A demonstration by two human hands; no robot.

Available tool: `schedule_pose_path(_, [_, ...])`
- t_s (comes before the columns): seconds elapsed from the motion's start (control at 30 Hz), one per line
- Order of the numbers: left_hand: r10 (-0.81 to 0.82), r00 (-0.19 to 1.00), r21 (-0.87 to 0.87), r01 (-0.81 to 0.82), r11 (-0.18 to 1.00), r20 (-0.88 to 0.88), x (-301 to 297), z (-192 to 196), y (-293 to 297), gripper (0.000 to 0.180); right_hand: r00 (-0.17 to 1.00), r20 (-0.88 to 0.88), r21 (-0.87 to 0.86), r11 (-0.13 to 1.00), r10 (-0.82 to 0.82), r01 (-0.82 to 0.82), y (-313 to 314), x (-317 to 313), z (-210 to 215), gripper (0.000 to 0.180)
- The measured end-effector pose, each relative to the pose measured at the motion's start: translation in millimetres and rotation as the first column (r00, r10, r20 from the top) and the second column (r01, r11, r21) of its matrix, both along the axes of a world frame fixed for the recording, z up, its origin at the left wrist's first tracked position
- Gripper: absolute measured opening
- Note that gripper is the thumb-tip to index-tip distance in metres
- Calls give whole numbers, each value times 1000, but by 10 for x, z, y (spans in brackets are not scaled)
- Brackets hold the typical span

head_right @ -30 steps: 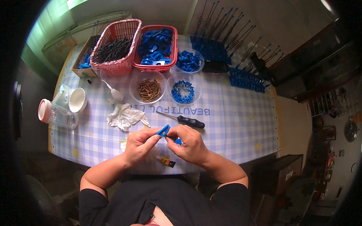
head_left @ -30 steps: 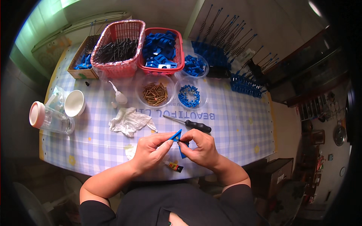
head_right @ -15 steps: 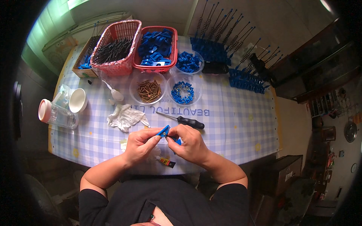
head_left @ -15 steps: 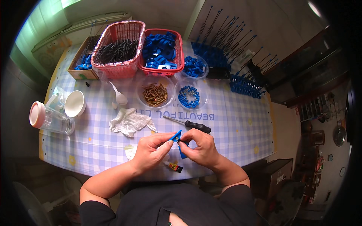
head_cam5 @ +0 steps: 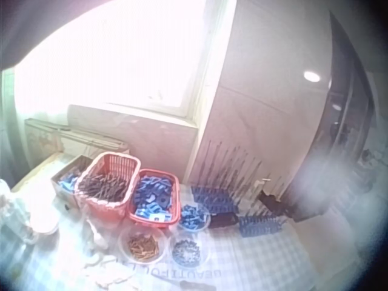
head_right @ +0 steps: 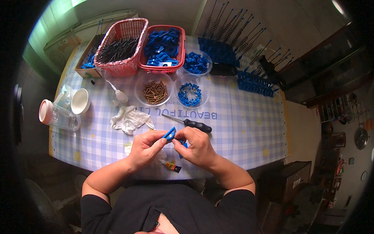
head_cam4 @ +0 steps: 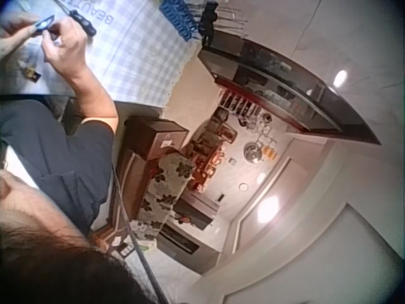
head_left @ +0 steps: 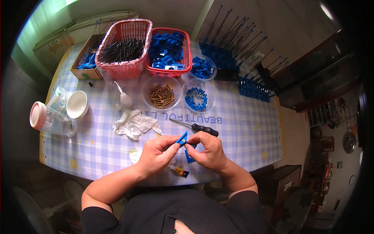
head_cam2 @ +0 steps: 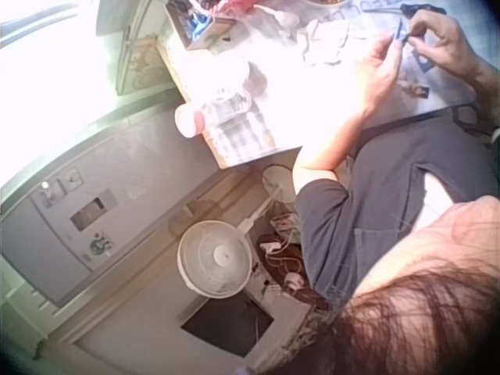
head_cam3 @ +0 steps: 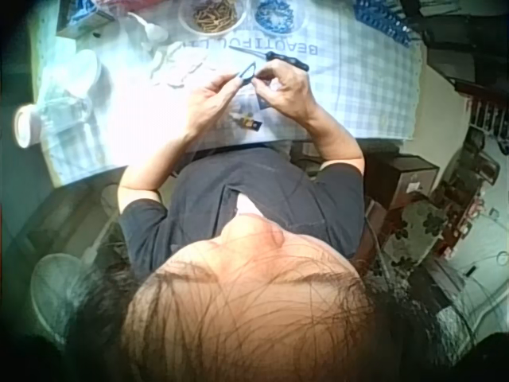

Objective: The person assembles small blue plastic components with a metal pin using a screwdriver.

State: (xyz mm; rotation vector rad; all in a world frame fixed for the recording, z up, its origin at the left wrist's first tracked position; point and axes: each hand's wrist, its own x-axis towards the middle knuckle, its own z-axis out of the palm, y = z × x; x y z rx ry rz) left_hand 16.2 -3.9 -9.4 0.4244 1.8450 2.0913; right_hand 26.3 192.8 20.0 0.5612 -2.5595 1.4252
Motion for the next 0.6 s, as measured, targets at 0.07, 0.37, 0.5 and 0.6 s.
schedule_pose_path(0.07, [0,1000,13,0,1000,0,-1,-5,-1,25,1000,-6,3,1000,0,0,2,-1,-8,16])
schedule_pose_path(0.37, [38,982,-59,-50,997,-183,-7,-17,12,26,1000,16,2,1000,2,-2,10,4,-7,16])
schedule_pose_path(0.5, [51,974,-79,-70,994,-221,-6,-31,14,26,1000,26,33,999,5,-6,27,5,-7,15])
schedule_pose_path(0.6, [57,968,-81,-79,994,-244,-8,-48,19,26,1000,21,34,999,10,-10,32,6,-19,15])
